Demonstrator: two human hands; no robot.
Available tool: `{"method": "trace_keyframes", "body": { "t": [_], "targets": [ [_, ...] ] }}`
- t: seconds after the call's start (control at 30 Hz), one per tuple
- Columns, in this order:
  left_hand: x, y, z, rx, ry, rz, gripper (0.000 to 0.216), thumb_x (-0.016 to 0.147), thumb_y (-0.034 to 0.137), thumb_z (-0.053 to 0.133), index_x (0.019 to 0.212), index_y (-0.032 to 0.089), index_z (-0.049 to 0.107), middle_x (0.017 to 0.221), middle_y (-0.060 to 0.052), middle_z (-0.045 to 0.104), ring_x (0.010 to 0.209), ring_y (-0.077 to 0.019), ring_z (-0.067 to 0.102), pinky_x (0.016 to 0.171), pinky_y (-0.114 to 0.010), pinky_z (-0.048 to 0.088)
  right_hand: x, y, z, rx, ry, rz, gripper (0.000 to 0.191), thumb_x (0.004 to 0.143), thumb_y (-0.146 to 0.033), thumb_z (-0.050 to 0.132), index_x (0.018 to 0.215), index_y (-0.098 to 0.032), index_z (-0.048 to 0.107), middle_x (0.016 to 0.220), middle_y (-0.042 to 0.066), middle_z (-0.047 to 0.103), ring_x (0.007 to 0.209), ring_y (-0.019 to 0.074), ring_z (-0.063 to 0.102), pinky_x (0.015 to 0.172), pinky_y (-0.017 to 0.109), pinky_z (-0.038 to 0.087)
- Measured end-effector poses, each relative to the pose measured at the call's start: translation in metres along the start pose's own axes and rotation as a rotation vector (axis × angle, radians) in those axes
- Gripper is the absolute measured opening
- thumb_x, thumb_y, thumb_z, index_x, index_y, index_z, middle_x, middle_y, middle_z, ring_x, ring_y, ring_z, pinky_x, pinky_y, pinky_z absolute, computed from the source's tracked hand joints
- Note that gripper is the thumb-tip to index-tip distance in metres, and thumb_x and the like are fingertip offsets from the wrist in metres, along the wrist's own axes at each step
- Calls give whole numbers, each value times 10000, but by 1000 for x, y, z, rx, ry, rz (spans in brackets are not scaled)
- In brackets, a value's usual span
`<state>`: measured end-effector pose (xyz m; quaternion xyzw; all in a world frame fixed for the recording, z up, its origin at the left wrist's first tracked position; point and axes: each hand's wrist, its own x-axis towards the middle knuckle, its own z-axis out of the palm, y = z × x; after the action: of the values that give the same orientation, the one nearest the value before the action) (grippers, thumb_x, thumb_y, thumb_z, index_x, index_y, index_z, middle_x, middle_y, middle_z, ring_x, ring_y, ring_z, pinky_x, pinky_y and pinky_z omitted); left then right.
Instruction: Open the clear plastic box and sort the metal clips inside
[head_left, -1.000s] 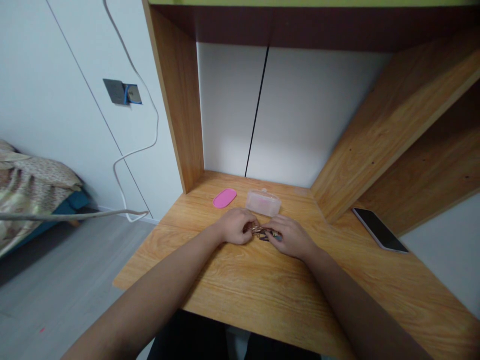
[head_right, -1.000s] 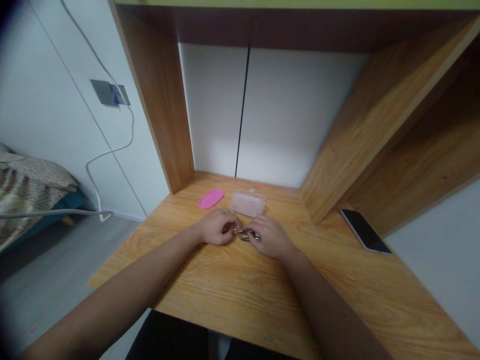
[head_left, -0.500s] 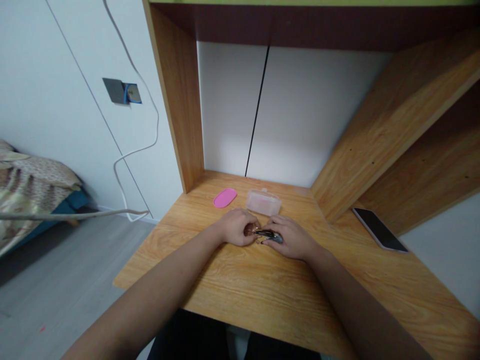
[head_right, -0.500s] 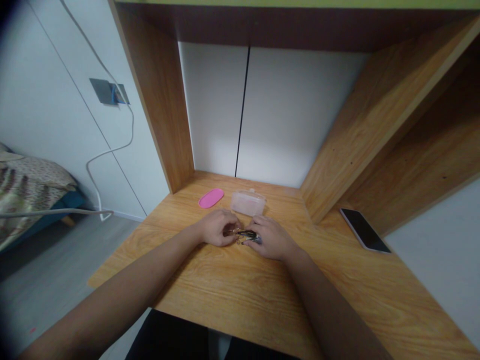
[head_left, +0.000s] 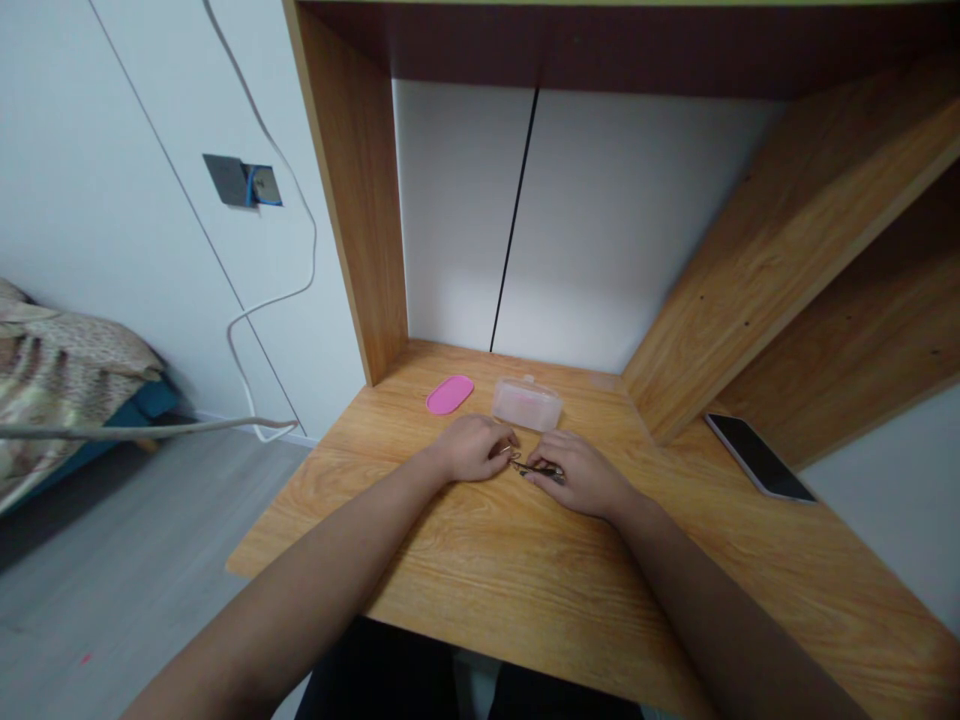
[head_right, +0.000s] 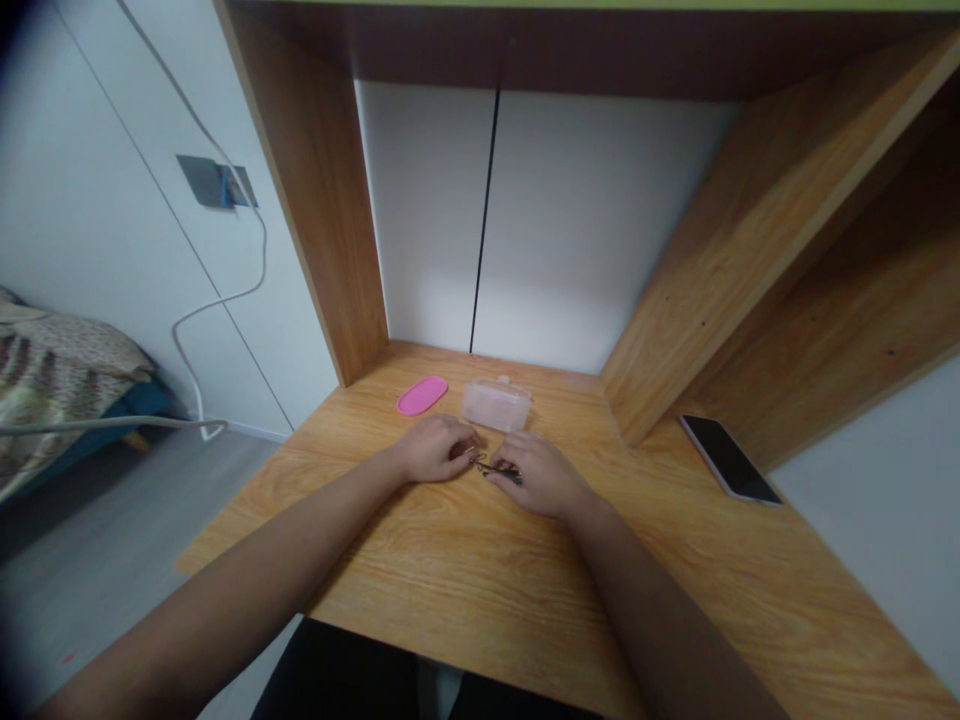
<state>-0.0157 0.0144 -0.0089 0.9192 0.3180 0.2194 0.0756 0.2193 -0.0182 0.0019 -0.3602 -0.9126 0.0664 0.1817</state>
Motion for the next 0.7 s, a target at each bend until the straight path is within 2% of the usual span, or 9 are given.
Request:
{"method": "trace_keyframes", "body": {
  "t": [0.1, 0.27, 0.5, 0.7],
  "targets": [
    [0, 0, -1, 0, 6, -13, 271, 905, 332, 538, 1101, 210, 679, 851, -54, 739, 829, -217, 685, 751, -303, 477, 0, 0, -1, 14, -15, -16, 151, 881, -347, 662, 958, -218, 672, 901, 54, 687, 895, 221, 617, 787, 339, 471],
    [0, 4, -4, -79, -2, 36, 305, 923, 414, 543, 1095, 200, 674, 788, -36, 717, 741, -180, 661, 664, -265, 437, 0, 2, 1, -20, -8, -11, 108, 912, -272, 601, 960, -220, 682, 887, 52, 694, 879, 215, 622, 789, 341, 470],
    [-1, 3, -1, -114, 9, 53, 284, 917, 407, 562, 1072, 199, 677, 784, -35, 704, 746, -176, 647, 668, -263, 422, 1, 3, 5, -69, 53, 5, 124, 940, -265, 564, 963, -202, 669, 903, 65, 689, 888, 220, 621, 799, 352, 476],
    [0, 3, -1, -113, 27, 82, 279, 910, 413, 575, 825, 168, 679, 748, -53, 676, 701, -169, 621, 651, -270, 414, 2, 2, 4, -101, 101, 32, 159, 991, -277, 507, 996, -203, 648, 936, 71, 685, 902, 218, 620, 810, 350, 480]
  ]
}}
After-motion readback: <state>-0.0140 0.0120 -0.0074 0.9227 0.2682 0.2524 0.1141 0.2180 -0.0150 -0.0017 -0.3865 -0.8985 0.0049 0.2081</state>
